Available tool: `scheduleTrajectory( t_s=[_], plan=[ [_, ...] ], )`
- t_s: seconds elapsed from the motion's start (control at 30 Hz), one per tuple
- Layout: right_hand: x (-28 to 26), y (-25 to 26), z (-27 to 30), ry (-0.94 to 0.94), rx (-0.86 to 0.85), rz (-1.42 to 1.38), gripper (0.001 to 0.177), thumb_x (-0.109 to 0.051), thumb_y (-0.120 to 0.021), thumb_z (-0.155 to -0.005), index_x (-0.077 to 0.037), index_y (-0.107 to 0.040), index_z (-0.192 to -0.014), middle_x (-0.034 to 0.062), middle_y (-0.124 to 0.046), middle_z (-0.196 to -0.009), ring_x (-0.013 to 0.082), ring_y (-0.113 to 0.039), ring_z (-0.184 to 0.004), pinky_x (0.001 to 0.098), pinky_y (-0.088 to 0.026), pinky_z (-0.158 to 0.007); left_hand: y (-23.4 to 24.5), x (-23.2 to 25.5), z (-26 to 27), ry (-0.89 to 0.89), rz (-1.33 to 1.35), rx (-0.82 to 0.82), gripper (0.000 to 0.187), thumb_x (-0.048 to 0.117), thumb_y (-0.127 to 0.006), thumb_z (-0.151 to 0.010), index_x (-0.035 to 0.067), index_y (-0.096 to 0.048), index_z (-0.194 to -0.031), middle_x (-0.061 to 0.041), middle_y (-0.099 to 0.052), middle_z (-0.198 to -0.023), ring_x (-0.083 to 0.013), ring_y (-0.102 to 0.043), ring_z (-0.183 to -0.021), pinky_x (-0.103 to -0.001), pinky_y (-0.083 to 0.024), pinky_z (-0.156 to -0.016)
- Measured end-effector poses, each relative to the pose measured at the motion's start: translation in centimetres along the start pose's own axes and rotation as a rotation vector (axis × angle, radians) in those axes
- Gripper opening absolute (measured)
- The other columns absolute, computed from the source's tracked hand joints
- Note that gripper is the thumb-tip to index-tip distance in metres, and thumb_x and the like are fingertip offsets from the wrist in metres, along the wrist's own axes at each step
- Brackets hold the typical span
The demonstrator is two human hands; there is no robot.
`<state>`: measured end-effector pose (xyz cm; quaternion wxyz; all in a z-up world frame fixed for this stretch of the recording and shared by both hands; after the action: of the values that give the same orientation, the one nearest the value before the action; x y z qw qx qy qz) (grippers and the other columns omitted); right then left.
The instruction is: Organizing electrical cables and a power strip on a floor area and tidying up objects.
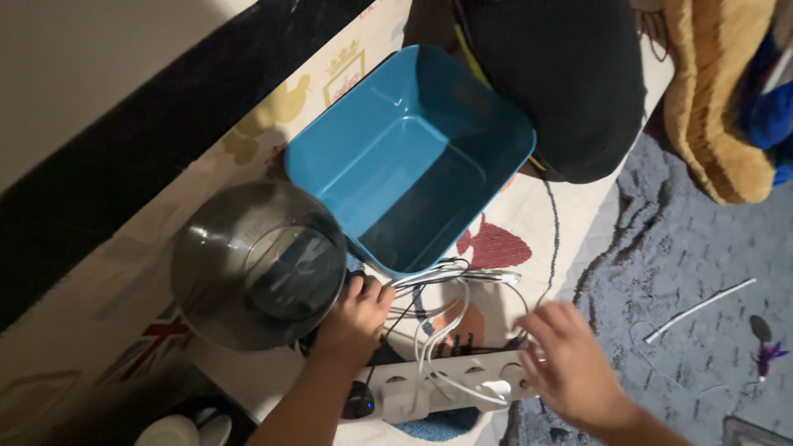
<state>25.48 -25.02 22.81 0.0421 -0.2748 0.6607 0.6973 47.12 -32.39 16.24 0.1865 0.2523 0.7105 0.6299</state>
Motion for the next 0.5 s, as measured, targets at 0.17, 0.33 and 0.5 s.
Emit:
scheduleTrajectory(
  t_s=[0.17, 0.33, 0.5],
  plan=[
    [16.8, -14.2, 18.5, -1.186, -0.045, -0.499, 0.058, -0.052, -0.062, -0.094, 0.005, -0.072, -0.108, 0.0248, -0.072, -0.087, 0.0315, -0.072, -0.069, 0.0433, -0.059, -0.067, -0.2, 0.0, -0.2, 0.039, 0.136, -0.136, 0.045, 0.017, -0.077, -0.071, 0.009, -0.058, -0.112, -0.010, -0.059, -0.110, -0.0329, -0.048, -0.115, -0.048, -0.048, -0.097],
    [4.6, -19.5, 15.0, -1.532, -0.169, -1.426, 0.080, -0.071, -0.045, -0.088, 0.001, -0.060, -0.121, 0.0343, -0.077, -0.103, 0.0465, -0.074, -0.079, 0.0497, -0.059, -0.070, -1.7, -0.2, -0.5, 0.135, 0.137, -0.252, 0.040, 0.013, -0.070, -0.076, 0.010, -0.060, -0.115, -0.008, -0.059, -0.122, -0.0347, -0.050, -0.122, -0.046, -0.052, -0.087],
    [1.3, -15.5, 9.2, -1.609, 0.194, -1.548, 0.083, -0.073, -0.041, -0.094, 0.002, -0.063, -0.119, 0.0284, -0.072, -0.100, 0.0402, -0.073, -0.083, 0.0573, -0.058, -0.072, -4.4, -0.6, -1.0, 0.195, 0.060, -0.293, 0.025, 0.013, -0.060, -0.086, 0.009, -0.062, -0.111, -0.006, -0.063, -0.121, -0.0320, -0.056, -0.122, -0.045, -0.057, -0.085]
  ],
)
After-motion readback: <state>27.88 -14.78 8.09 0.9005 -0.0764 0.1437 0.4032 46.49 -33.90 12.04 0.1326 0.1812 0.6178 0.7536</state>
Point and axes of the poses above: each hand's wrist, its own z-axis away from the middle knuckle, its own y-axis out of the back of the hand, x = y × z, the point moved 9 cm from there along -z, towards the middle knuckle
